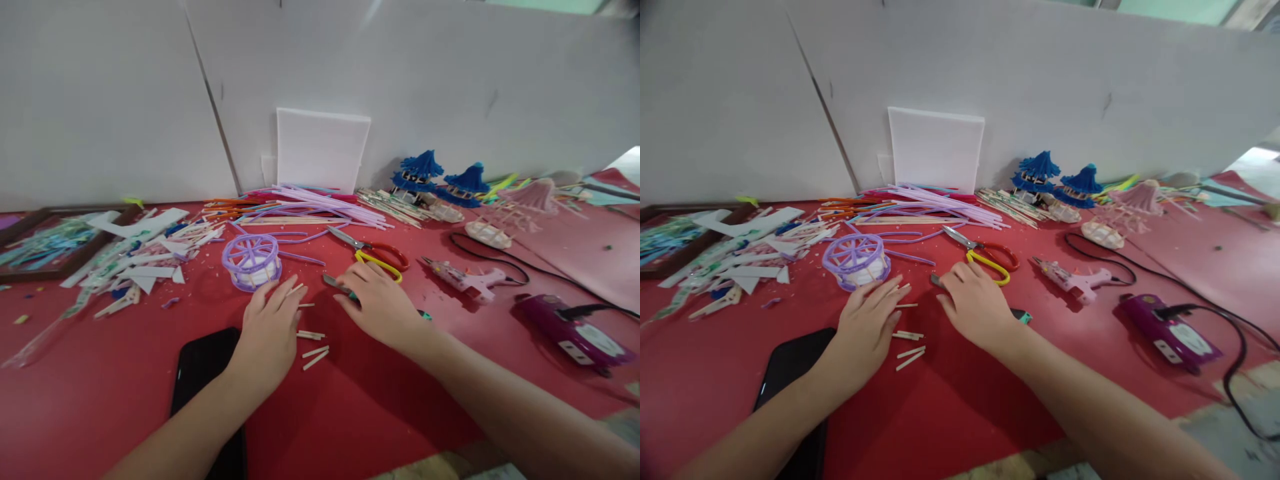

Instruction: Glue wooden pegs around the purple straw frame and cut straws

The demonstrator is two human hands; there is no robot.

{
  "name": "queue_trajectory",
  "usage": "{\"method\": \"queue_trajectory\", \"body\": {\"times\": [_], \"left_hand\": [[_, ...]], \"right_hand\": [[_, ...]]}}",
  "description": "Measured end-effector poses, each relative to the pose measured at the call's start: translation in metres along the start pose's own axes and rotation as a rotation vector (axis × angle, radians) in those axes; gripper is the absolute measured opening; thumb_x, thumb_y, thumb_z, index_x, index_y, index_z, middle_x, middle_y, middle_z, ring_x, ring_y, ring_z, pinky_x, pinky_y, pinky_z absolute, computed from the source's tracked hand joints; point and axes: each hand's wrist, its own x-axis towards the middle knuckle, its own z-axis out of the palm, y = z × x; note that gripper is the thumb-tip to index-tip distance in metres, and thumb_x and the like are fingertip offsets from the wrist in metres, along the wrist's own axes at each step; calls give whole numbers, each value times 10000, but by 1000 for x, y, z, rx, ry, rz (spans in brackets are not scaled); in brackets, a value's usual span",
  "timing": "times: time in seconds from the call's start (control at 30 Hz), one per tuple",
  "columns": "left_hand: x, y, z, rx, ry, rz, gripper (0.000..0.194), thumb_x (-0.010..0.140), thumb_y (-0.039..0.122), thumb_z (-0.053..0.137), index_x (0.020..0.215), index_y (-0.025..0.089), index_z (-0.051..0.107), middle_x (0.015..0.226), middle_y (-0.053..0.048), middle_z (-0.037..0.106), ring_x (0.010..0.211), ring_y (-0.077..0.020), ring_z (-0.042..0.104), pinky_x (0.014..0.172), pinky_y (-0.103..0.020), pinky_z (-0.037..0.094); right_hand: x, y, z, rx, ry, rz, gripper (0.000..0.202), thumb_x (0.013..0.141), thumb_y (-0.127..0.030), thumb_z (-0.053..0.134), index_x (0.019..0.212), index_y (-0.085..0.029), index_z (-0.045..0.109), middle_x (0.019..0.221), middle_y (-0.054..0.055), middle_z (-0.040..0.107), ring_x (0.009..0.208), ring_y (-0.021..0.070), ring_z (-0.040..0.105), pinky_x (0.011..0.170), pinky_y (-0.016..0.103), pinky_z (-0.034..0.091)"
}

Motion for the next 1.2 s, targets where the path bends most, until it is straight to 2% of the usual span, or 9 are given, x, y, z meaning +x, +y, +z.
{"method": "queue_trajectory", "body": {"times": [0.13, 0.23, 0.43, 0.6, 0.73, 0.8, 0.93, 1.0, 1.2], "left_hand": [[-2, 2, 3, 13, -33, -16, 381, 909, 108, 381, 1242, 145, 563, 1289, -98, 613, 1206, -312, 446, 948, -487, 421], [-2, 3, 2, 14, -38, -37, 359, 907, 113, 396, 1216, 149, 576, 1254, -98, 633, 1140, -314, 488, 915, -485, 429], [1, 3, 0, -33, -17, -85, 368, 908, 79, 376, 1240, 101, 533, 1179, -125, 657, 1043, -306, 530, 862, -466, 435], [1, 5, -3, 23, -56, -141, 271, 888, 78, 439, 1091, 139, 608, 1062, -109, 686, 956, -314, 551, 806, -454, 436], [2, 6, -6, 23, -125, -116, 222, 872, 50, 456, 972, 157, 622, 984, -94, 681, 878, -283, 566, 788, -421, 439], [2, 5, -7, 5, -150, -114, 207, 875, 48, 447, 945, 150, 614, 954, -96, 671, 856, -271, 569, 784, -414, 441], [1, 5, -7, -16, -192, -115, 246, 863, 12, 403, 931, 134, 605, 897, -98, 642, 834, -271, 561, 786, -430, 440], [0, 5, -7, -47, -168, -116, 271, 868, 14, 376, 943, 130, 610, 908, -107, 631, 851, -275, 552, 806, -446, 437], [5, 5, -7, -351, -54, -177, 252, 901, 109, 350, 901, 159, 597, 907, -87, 605, 871, -240, 559, 811, -411, 458]], "right_hand": [[-3, -12, 4, 258, -42, -257, 87, 865, -177, 591, 917, -156, 657, 906, 69, 638, 882, 201, 562, 840, 329, 443], [-4, -21, 8, 280, -97, -324, 59, 833, -188, 632, 850, -139, 659, 850, 71, 628, 810, 193, 552, 798, 330, 441], [-1, -27, 8, 303, -190, -339, 32, 813, -113, 622, 819, -133, 646, 843, 62, 606, 797, 184, 525, 773, 310, 431], [-2, -26, 1, 439, -271, -285, 163, 769, 11, 609, 793, -150, 621, 827, 28, 599, 805, 160, 535, 789, 289, 421], [-3, -25, -1, 469, -311, -278, 181, 761, 25, 621, 768, -155, 611, 845, 26, 585, 827, 162, 534, 793, 284, 423], [-2, -23, 1, 471, -296, -296, 162, 788, 2, 617, 784, -160, 602, 876, 34, 580, 853, 167, 531, 824, 296, 420], [2, -18, 11, 458, -126, -287, 119, 876, -58, 547, 831, -168, 553, 916, 54, 601, 880, 179, 517, 852, 326, 406], [4, -17, 15, 440, -90, -291, 140, 880, -35, 520, 835, -166, 538, 889, 55, 613, 859, 179, 516, 830, 322, 411], [2, -17, 12, 427, -172, -297, 140, 842, -29, 559, 825, -168, 553, 838, 43, 606, 796, 169, 526, 751, 296, 428]]}}
